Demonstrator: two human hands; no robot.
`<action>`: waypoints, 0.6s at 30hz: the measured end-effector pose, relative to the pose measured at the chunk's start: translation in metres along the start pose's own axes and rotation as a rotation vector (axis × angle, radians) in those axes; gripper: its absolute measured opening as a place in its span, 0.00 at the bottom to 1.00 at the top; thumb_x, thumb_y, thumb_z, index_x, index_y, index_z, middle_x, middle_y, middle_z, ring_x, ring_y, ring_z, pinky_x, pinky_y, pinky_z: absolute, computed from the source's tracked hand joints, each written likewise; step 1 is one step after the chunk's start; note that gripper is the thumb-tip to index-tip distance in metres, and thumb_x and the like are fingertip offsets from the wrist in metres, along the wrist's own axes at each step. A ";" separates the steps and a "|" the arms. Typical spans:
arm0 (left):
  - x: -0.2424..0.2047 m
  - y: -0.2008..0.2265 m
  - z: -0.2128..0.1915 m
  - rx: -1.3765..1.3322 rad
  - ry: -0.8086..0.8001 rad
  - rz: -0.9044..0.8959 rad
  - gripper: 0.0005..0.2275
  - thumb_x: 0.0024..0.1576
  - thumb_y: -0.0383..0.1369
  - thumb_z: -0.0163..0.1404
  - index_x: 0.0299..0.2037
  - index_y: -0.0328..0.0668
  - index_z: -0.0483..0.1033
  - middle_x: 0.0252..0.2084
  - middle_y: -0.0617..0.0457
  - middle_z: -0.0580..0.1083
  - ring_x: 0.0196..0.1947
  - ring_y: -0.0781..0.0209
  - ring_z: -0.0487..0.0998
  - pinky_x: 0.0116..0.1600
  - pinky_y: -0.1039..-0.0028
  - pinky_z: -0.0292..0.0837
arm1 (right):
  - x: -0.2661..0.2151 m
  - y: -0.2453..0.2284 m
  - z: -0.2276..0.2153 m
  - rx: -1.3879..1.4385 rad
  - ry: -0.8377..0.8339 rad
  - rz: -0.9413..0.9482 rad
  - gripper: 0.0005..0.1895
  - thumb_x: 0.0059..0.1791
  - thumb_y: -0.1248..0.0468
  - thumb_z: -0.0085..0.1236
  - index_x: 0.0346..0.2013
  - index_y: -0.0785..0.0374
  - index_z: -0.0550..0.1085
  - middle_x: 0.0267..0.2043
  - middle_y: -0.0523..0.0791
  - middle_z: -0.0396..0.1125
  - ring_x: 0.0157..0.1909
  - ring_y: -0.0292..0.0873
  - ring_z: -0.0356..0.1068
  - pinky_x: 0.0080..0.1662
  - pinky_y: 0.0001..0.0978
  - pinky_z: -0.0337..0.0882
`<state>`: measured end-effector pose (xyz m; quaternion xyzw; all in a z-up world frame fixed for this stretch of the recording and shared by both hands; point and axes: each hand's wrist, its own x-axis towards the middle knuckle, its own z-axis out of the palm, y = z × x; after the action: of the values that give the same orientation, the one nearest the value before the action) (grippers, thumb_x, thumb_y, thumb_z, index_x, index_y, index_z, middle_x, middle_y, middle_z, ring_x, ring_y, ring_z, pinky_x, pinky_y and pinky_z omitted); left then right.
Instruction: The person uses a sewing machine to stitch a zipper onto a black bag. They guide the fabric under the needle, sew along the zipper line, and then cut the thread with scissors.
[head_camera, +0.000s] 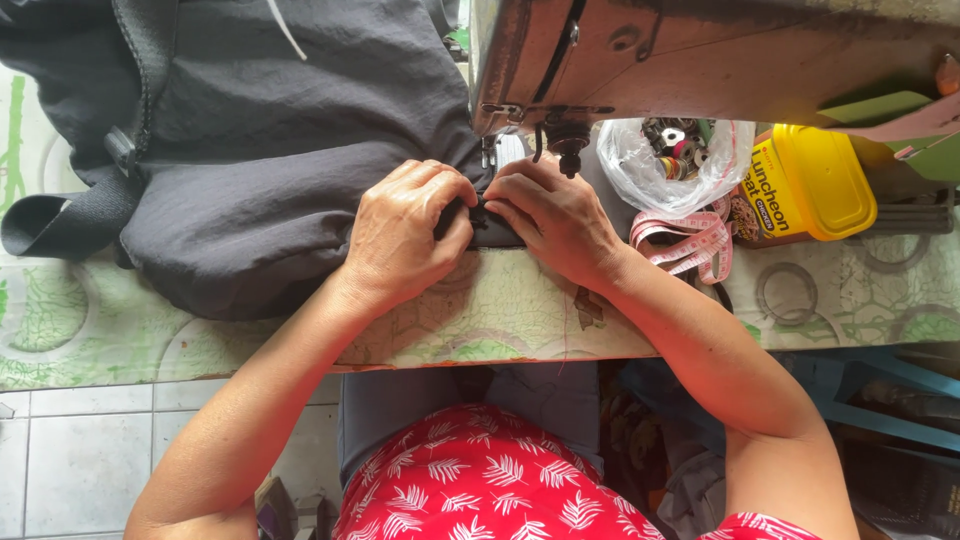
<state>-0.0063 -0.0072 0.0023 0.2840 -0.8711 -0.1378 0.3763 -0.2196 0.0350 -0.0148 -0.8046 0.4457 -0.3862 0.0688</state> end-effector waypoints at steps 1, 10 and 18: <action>0.000 0.000 0.000 0.000 0.001 -0.002 0.03 0.54 0.27 0.54 0.34 0.47 0.73 0.34 0.52 0.73 0.39 0.52 0.78 0.44 0.66 0.77 | 0.000 0.001 0.000 0.001 -0.002 0.000 0.02 0.55 0.66 0.57 0.41 0.57 0.76 0.40 0.46 0.71 0.43 0.53 0.73 0.43 0.45 0.76; -0.006 -0.005 0.008 0.052 -0.008 0.016 0.14 0.45 0.32 0.65 0.36 0.47 0.73 0.37 0.52 0.73 0.40 0.53 0.78 0.46 0.65 0.77 | 0.001 0.000 -0.001 0.011 -0.017 0.021 0.02 0.55 0.66 0.58 0.41 0.58 0.77 0.40 0.45 0.71 0.42 0.52 0.73 0.43 0.44 0.76; -0.009 -0.005 0.013 0.177 0.039 0.104 0.05 0.55 0.31 0.57 0.36 0.47 0.73 0.37 0.54 0.72 0.42 0.55 0.77 0.46 0.69 0.78 | 0.007 -0.009 -0.010 0.122 -0.036 0.144 0.03 0.56 0.63 0.58 0.41 0.58 0.77 0.41 0.46 0.72 0.42 0.53 0.74 0.45 0.46 0.75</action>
<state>-0.0090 -0.0054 -0.0140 0.2731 -0.8860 -0.0348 0.3731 -0.2180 0.0369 0.0002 -0.7717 0.4768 -0.3921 0.1531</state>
